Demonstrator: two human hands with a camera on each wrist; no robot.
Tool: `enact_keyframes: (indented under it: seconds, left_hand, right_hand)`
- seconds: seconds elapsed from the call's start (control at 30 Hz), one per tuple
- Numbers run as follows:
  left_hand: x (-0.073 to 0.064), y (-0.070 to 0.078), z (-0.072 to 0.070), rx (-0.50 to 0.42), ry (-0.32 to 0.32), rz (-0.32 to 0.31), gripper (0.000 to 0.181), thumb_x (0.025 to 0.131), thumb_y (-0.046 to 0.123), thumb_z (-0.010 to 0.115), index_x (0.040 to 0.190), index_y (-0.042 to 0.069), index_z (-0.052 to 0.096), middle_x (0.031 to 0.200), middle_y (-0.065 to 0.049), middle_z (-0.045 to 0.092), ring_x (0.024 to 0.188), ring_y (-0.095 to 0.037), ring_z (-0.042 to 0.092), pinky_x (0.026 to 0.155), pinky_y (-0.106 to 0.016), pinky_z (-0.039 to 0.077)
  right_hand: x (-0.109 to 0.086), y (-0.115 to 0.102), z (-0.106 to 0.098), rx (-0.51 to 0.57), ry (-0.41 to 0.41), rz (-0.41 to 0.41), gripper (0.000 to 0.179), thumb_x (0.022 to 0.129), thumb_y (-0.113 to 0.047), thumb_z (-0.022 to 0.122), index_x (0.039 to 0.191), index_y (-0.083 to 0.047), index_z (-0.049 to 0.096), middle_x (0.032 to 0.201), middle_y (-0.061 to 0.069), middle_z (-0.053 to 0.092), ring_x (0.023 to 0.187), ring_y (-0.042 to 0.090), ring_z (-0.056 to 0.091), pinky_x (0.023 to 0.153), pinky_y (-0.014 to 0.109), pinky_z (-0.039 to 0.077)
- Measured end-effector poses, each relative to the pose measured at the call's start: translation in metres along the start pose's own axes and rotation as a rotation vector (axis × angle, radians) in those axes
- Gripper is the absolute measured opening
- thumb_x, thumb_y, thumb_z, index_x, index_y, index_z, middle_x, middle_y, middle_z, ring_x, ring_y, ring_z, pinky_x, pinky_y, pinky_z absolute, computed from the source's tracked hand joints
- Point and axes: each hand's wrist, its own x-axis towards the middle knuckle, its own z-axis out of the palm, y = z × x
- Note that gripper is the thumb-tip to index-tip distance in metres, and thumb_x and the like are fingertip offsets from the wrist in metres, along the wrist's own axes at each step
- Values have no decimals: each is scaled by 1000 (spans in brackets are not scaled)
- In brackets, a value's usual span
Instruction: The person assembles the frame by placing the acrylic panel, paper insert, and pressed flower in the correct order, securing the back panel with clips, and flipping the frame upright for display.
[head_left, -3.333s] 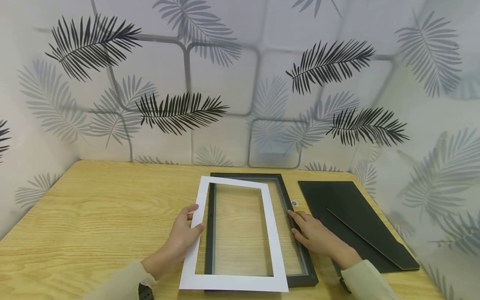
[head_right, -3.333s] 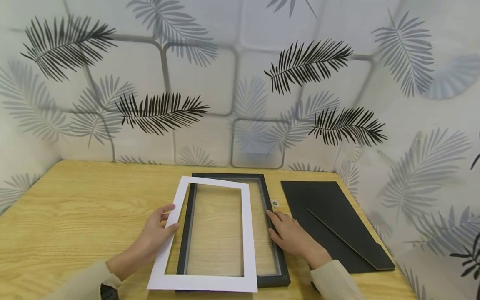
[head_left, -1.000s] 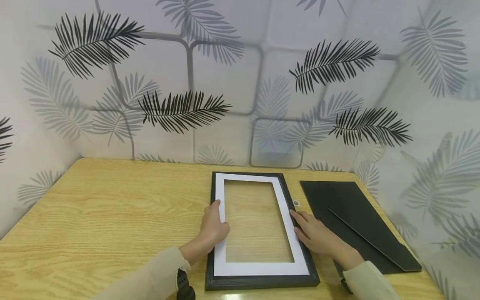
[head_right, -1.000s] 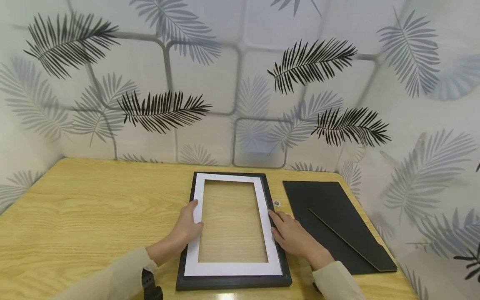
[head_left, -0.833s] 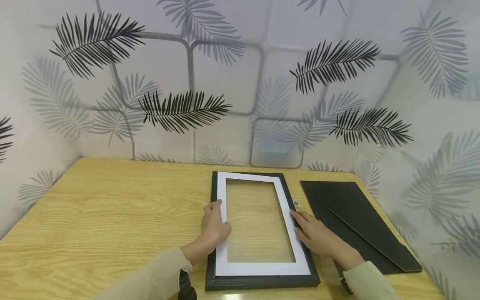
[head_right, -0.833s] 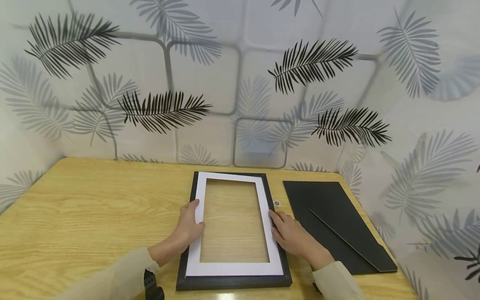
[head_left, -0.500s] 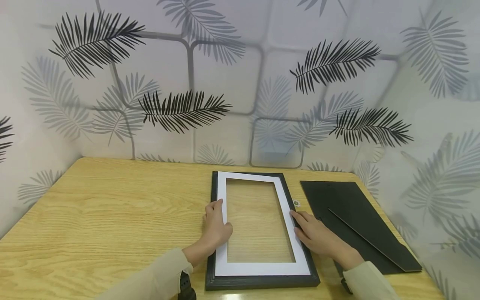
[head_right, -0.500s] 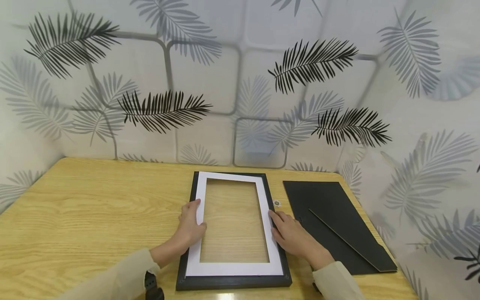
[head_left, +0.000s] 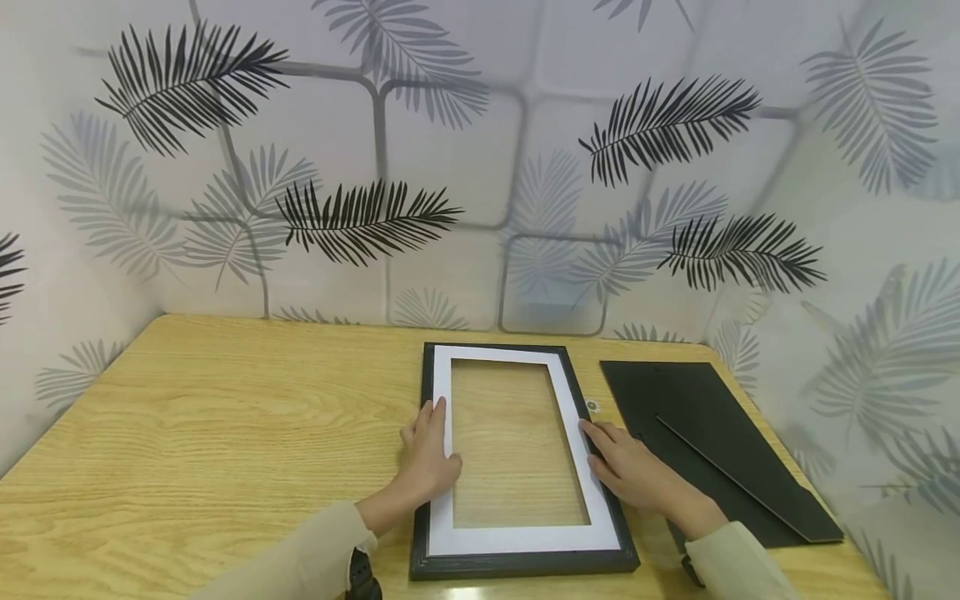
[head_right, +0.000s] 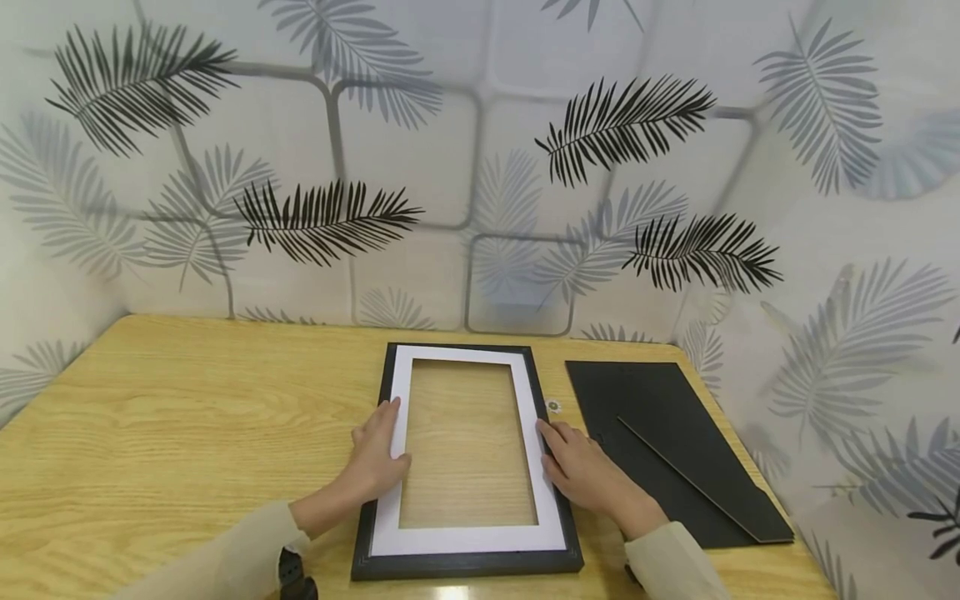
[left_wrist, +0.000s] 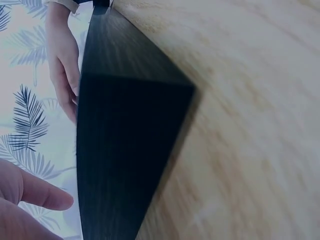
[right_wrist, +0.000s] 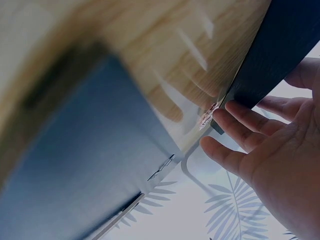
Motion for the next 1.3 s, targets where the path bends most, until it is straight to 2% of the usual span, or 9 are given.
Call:
enact_keyframes:
  seconds: [0.27, 0.57, 0.87, 1.03, 1.2, 1.3]
  left_hand:
    - [2, -4, -5, 61, 15, 48, 70, 70, -8, 56, 135, -8, 32, 140, -29, 30, 120, -47, 25, 95, -60, 28]
    - [1, -10, -8, 37, 3, 59, 65, 73, -5, 57, 134, -7, 35, 139, -27, 32, 121, -46, 22, 93, -64, 23]
    - [3, -14, -11, 72, 5, 60, 64, 73, -3, 61, 133, -4, 38, 141, -28, 29, 120, -47, 24, 90, -60, 30]
    - [6, -19, -15, 118, 13, 88, 63, 73, -2, 63, 131, -4, 41, 140, -27, 31, 118, -46, 27, 87, -57, 34]
    - [10, -26, -19, 160, -19, 122, 64, 74, 3, 67, 132, -4, 41, 141, -27, 29, 117, -45, 28, 86, -54, 34]
    - [14, -30, -23, 183, -60, 131, 64, 77, 9, 67, 134, -2, 39, 143, -27, 27, 118, -46, 27, 87, -57, 32]
  right_hand:
    - [-1, 0, 0, -5, 10, -14, 48, 93, -16, 50, 135, 3, 38, 127, 20, 48, 114, 35, 50, 90, 51, 42]
    - [-2, -1, -1, -2, 2, -7, 48, 93, -16, 50, 136, 3, 38, 127, 20, 48, 114, 35, 50, 90, 51, 42]
    - [-2, -2, -3, 3, 8, -17, 48, 93, -16, 50, 135, 3, 38, 127, 20, 48, 114, 35, 50, 90, 51, 42]
    - [-2, -2, -3, 3, 15, -30, 48, 93, -15, 50, 135, 4, 38, 128, 21, 48, 115, 36, 50, 90, 51, 42]
    - [-2, -1, -2, -2, 9, -28, 48, 93, -16, 49, 135, 4, 38, 128, 23, 47, 116, 38, 49, 91, 53, 41]
    - [-1, 0, -2, -9, 3, -25, 48, 93, -17, 49, 135, 4, 38, 128, 24, 47, 117, 38, 48, 91, 54, 40]
